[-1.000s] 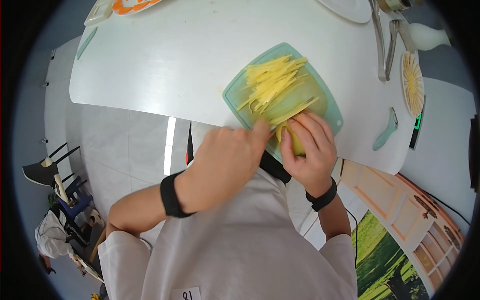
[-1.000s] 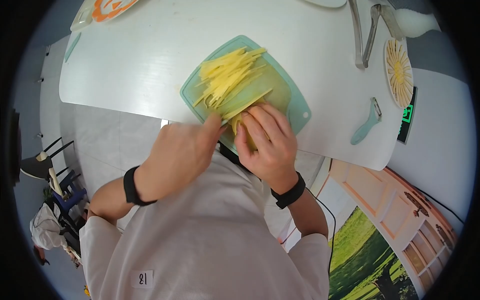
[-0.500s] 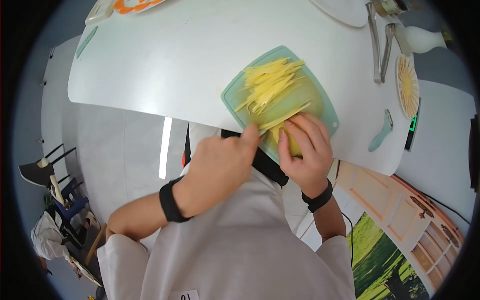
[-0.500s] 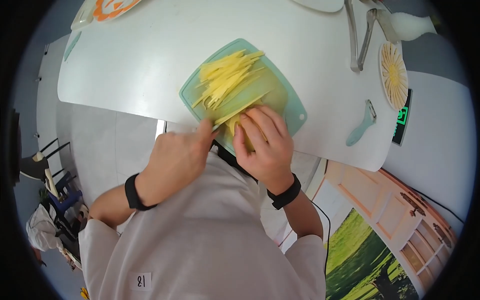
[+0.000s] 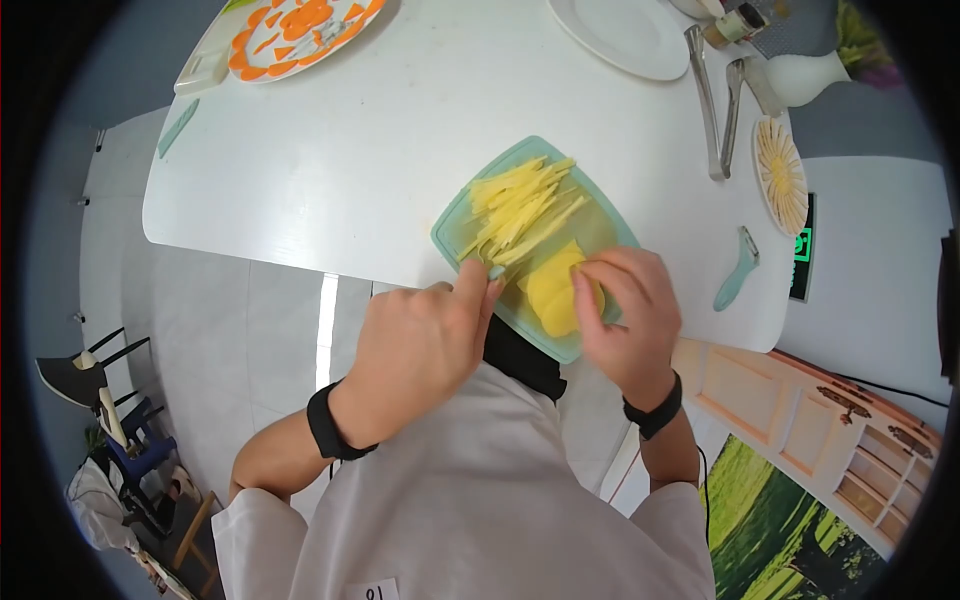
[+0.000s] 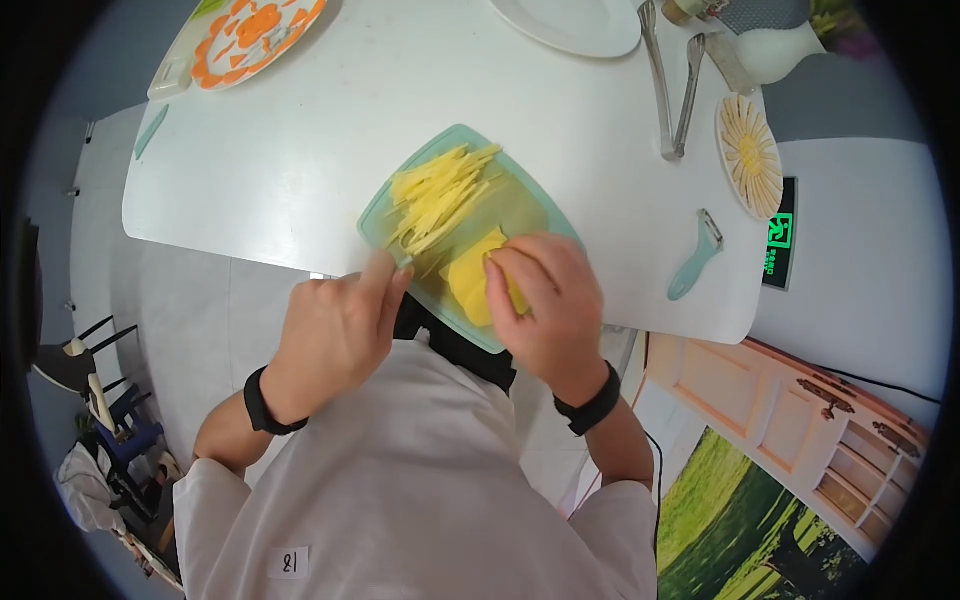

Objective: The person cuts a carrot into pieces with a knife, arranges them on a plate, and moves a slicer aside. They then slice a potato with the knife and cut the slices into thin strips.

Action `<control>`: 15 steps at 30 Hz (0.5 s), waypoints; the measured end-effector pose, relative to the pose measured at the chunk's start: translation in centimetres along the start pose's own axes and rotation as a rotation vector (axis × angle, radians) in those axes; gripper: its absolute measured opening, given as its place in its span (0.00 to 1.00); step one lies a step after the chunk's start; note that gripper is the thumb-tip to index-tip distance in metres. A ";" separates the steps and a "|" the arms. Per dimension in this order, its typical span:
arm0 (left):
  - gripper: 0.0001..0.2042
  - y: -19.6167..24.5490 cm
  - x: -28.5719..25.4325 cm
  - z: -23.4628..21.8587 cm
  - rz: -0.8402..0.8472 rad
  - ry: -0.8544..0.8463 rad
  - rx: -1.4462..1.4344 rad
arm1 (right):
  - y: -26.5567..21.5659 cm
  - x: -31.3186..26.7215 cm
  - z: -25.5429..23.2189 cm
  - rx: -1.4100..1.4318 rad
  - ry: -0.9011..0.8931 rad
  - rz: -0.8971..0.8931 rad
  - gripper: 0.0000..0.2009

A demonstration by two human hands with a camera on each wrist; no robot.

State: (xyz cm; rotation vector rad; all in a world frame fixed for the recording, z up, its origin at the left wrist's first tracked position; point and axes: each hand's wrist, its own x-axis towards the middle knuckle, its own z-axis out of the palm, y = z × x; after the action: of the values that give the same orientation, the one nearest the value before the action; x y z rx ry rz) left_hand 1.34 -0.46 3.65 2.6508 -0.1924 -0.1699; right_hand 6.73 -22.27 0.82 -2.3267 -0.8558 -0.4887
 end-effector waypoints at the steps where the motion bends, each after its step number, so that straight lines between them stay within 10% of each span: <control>1: 0.09 0.1 -0.1 0.2 0.025 0.040 0.012 | 0.1 0.6 -0.8 -0.004 0.005 -0.016 0.14; 15: 0.11 -0.9 -0.3 0.8 0.155 0.239 0.021 | 1.9 6.7 -1.9 0.040 -0.436 -0.324 0.11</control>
State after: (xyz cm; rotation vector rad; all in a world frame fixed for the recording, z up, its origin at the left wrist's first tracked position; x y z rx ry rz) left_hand 1.00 0.01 2.55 2.6348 -0.3192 0.2000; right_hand 12.62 -21.58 4.97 -2.3009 -1.4460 -0.0846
